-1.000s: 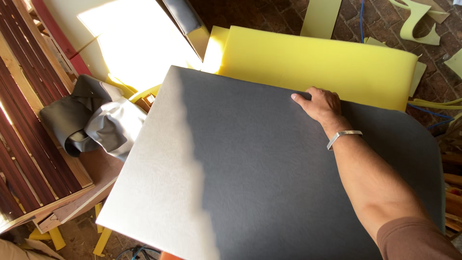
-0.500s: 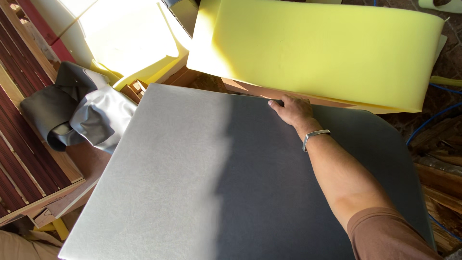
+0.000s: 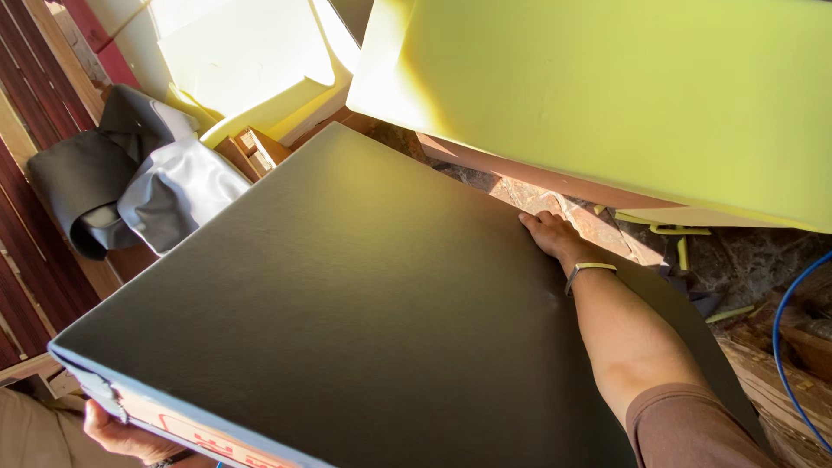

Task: The person staples gray fabric onto a foam-covered wooden seat using a pneumatic staple gun, then flips the seat and drapes a larger piece of gray fabric over the foam base.

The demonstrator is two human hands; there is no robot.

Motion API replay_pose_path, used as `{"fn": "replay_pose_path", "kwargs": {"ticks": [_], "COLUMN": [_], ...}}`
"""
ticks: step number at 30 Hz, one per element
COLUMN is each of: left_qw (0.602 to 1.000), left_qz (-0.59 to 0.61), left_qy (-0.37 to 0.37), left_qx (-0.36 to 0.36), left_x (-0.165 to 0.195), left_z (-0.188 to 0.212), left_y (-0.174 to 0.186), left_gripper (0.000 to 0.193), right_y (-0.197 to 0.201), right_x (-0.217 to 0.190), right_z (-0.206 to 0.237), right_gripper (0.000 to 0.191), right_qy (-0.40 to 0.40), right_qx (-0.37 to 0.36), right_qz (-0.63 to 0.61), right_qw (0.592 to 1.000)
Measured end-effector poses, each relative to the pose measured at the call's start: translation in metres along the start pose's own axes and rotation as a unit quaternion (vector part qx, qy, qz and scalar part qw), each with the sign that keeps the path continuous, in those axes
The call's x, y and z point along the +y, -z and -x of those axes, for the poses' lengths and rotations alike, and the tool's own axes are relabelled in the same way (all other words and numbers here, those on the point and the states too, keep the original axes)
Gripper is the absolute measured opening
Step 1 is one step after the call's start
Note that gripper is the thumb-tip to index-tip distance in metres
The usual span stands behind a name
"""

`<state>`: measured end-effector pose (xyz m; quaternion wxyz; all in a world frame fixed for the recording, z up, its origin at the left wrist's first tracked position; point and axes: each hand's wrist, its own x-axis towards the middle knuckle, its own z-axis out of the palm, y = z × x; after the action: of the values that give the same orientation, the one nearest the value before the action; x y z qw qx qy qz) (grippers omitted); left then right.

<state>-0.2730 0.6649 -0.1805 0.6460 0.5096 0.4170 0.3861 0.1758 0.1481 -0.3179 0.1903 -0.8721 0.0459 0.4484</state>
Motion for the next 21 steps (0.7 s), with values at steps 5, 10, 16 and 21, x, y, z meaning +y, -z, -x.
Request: {"fn": "replay_pose_path", "kwargs": {"ticks": [5, 10, 16, 21], "left_qw": [0.998, 0.991, 0.972, 0.950], "left_qz": [-0.044, -0.057, -0.142, -0.207], "left_qy": [0.040, 0.124, 0.174, 0.213], "left_qx": [-0.023, -0.015, 0.063, 0.093], "left_x": [-0.052, -0.125, -0.197, -0.212], "left_z": [0.004, 0.031, 0.029, 0.039], "left_y": [-0.058, -0.085, -0.050, -0.026], "left_gripper": [0.059, 0.069, 0.075, 0.076], "right_y": [-0.020, -0.026, -0.039, -0.066], "right_x": [0.037, 0.070, 0.070, 0.063], "right_z": [-0.042, -0.094, -0.149, -0.176], "right_gripper": [0.081, 0.089, 0.092, 0.091], "right_qy": [-0.068, -0.136, -0.110, -0.126], "right_qx": [-0.016, -0.007, -0.023, -0.068], "right_qz": [0.000, 0.065, 0.141, 0.161], "right_qw": [0.998, 0.989, 0.984, 0.976]}}
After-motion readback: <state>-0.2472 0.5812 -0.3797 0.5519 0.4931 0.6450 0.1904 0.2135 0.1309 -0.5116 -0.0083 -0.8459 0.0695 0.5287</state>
